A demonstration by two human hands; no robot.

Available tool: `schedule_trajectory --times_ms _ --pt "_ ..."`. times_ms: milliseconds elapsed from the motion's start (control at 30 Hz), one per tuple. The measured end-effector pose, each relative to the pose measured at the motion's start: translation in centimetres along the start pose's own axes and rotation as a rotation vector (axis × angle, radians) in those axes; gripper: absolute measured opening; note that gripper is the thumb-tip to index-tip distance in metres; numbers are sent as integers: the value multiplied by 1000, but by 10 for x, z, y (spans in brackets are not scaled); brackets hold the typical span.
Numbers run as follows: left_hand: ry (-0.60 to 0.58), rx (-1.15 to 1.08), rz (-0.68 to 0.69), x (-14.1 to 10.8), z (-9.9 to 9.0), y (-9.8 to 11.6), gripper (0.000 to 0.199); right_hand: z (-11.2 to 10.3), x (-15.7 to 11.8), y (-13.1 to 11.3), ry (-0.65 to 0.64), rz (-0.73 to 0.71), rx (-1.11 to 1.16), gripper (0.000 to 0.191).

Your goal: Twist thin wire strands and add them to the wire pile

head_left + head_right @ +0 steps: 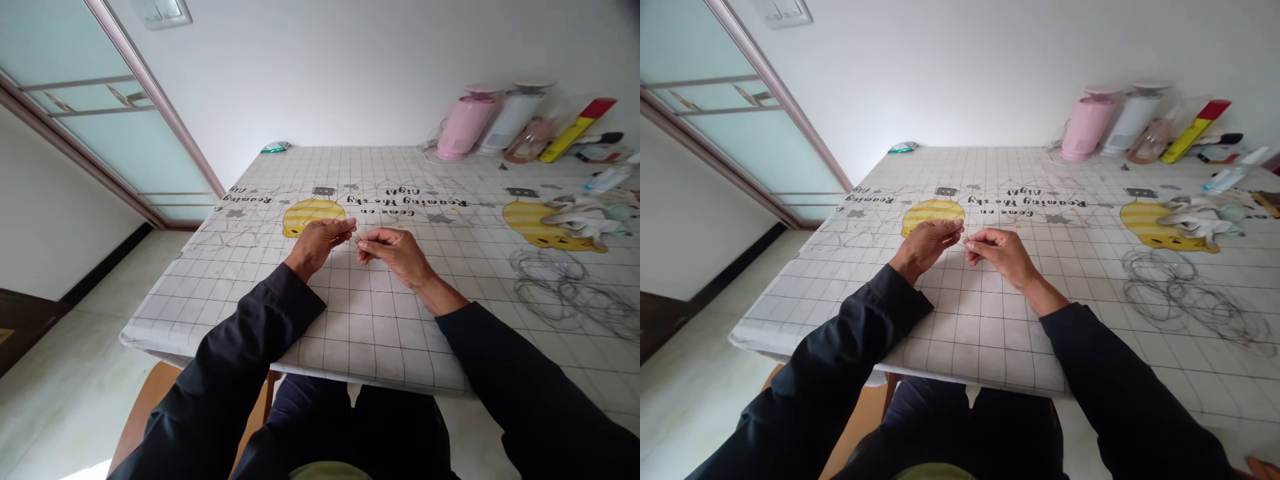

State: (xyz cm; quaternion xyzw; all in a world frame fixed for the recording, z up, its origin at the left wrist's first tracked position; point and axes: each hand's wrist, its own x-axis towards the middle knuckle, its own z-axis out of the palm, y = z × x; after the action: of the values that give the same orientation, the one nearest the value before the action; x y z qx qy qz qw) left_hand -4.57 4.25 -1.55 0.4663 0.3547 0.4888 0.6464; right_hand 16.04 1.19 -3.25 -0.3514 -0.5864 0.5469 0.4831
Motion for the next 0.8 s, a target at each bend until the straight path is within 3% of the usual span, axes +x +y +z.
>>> schedule_trajectory --times_ms 167,300,533,667,800 --pt "-43 61 -61 -1 -3 4 29 0 -2 -6 32 56 30 28" --pt "-90 94 -36 -5 -1 8 36 -3 0 -10 121 98 118 31" --pt "44 252 93 -12 8 5 22 -13 2 -10 169 152 132 37" --pt "51 368 208 -13 14 5 21 -15 1 -14 186 67 -56 37" --pt "-34 442 230 -16 19 3 22 -14 2 -15 156 -2 -50 38"
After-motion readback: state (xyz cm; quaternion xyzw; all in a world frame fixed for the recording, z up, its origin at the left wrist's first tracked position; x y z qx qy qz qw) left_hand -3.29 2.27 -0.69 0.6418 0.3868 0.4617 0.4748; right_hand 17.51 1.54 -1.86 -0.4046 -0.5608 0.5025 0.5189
